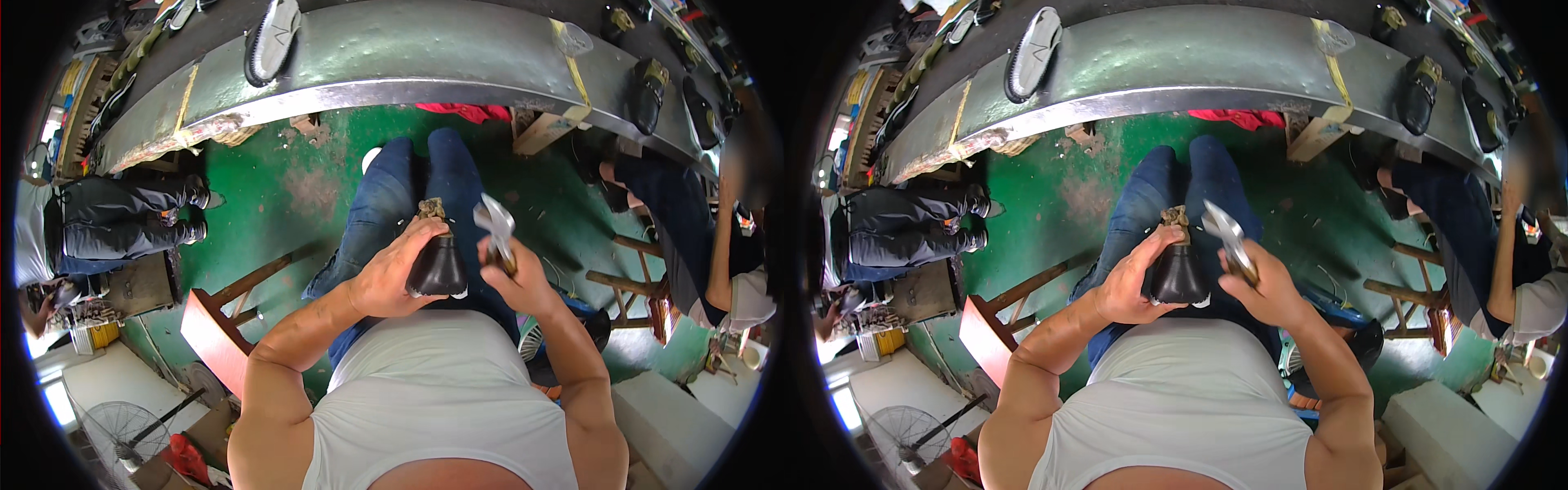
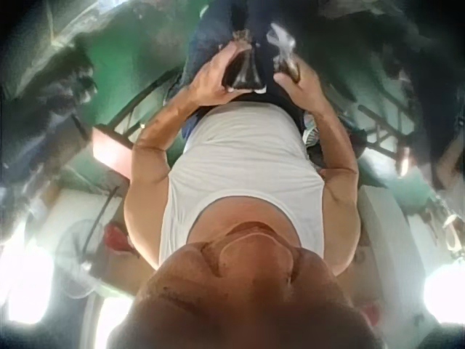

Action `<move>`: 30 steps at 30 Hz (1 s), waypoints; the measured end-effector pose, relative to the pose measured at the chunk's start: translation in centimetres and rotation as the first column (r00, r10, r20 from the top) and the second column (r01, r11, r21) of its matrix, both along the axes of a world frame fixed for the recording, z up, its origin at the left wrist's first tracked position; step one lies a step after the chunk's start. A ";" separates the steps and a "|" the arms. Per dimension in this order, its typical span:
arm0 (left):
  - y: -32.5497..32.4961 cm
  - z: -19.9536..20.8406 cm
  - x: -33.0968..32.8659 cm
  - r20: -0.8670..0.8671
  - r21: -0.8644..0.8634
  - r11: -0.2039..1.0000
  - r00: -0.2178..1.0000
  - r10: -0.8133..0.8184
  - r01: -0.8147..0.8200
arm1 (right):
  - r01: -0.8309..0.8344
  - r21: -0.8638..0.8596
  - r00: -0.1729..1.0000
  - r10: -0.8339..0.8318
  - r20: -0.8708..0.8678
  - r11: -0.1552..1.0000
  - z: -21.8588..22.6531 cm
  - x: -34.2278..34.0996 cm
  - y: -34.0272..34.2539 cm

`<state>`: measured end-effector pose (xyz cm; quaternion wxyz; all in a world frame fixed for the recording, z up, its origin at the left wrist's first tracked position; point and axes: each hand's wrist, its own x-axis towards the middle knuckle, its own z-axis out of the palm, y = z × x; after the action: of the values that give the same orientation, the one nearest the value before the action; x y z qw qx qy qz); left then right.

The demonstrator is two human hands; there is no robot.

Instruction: Manually assemble and last shoes using hand tools on a production line.

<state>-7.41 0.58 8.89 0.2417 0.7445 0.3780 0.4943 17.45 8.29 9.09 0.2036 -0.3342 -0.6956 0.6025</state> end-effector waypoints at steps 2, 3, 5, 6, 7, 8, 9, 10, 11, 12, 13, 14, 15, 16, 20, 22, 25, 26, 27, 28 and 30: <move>0.3 -0.2 0.3 -0.064 -0.001 1.000 0.998 0.008 -0.008 | 0.055 0.043 0.993 -0.050 -0.104 0.998 -0.9 -3.0 0.6; 0.3 -0.1 0.4 -0.064 -0.004 1.000 0.998 0.006 -0.006 | 0.106 0.084 0.974 -0.086 -0.209 0.991 -1.4 -3.8 0.6; 0.5 0.2 0.4 -0.071 -0.086 0.996 0.997 0.015 -0.021 | 0.122 0.065 0.975 -0.107 -0.195 0.990 -1.5 -4.3 1.0; 0.3 -0.4 0.3 -0.084 -0.111 0.992 0.995 0.046 -0.055 | 0.138 0.049 0.975 -0.127 -0.181 0.989 -1.6 -4.5 1.2; 0.5 -1.3 0.2 -0.085 -0.100 0.994 0.995 0.041 -0.050 | 0.144 0.060 0.974 -0.131 -0.185 0.988 -2.0 -4.5 1.4; 0.5 -2.5 0.0 -0.178 -0.069 0.982 0.971 0.161 -0.176 | 0.157 0.035 0.980 -0.151 -0.129 0.987 -2.7 -4.5 1.3; 1.1 -4.3 -0.2 -0.260 -0.015 0.956 0.924 0.279 -0.293 | 0.175 0.022 0.982 -0.173 -0.076 0.984 -3.4 -4.5 1.7; 0.9 -7.7 -0.8 -0.140 -0.128 0.959 0.962 0.235 -0.253 | 0.220 0.056 0.973 -0.215 -0.089 0.974 -4.0 -5.2 1.6; 1.1 -7.7 -0.8 -0.132 -0.111 0.969 0.970 0.206 -0.221 | 0.252 0.015 0.967 -0.251 -0.036 0.968 -4.4 -5.5 1.6; 1.3 -7.4 -0.8 -0.107 -0.139 0.962 0.969 0.222 -0.236 | 0.271 -0.017 0.962 -0.271 -0.017 0.962 -3.8 -5.9 2.1; 1.8 -7.1 -0.8 -0.082 -0.168 0.954 0.968 0.236 -0.247 | 0.293 -0.049 0.956 -0.293 0.001 0.955 -3.3 -6.2 2.9; 1.8 -6.1 -0.5 -0.052 -0.251 0.925 0.958 0.281 -0.285 | 0.287 -0.081 0.955 -0.292 -0.055 0.954 -3.1 -6.3 3.4; 1.8 -6.4 -0.1 0.302 -0.549 0.827 0.894 0.331 -0.121 | 0.272 -0.109 0.952 -0.283 -0.112 0.956 -2.8 -6.3 4.0; 2.0 -6.7 0.0 0.404 -0.638 0.769 0.829 0.388 -0.048 | 0.249 -0.091 0.961 -0.258 -0.102 0.964 -2.6 -6.1 4.3; 3.7 -8.4 -0.2 -0.022 -0.667 0.624 0.848 0.530 -0.407 | 0.230 0.085 0.939 -0.244 0.243 0.969 -4.2 -6.8 3.3; 3.4 -10.8 -0.3 -0.059 -0.737 0.552 0.852 0.521 -0.389 | 0.278 0.002 0.922 -0.268 0.278 0.960 -8.0 -6.8 2.4; 3.0 -12.0 -0.3 -0.064 -0.861 0.376 0.807 0.587 -0.342 | 0.327 -0.158 0.910 -0.266 0.318 0.932 -8.3 -6.0 1.5; 2.6 -11.7 -0.3 -0.067 -0.873 0.371 0.830 0.553 -0.318 | 0.356 -0.214 0.900 -0.271 0.342 0.910 -8.1 -5.6 0.9; 2.0 -11.6 -0.3 -0.071 -0.884 0.362 0.851 0.520 -0.295 | 0.357 -0.219 0.898 -0.270 0.347 0.908 -8.2 -5.5 0.6; 2.3 -11.6 -1.0 0.080 -0.947 0.307 0.859 0.506 -0.092 | 0.336 -0.152 0.897 -0.266 0.354 0.930 -8.3 -5.4 0.4; 2.2 -8.9 -1.0 0.144 -0.974 0.226 0.859 0.492 0.033 | 0.292 -0.090 0.901 -0.242 0.360 0.952 -8.6 -5.4 0.7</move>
<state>-8.45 2.80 -0.05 0.6378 0.2489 0.6433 0.3427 12.09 8.95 0.44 0.1352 -0.5406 -0.6234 0.5485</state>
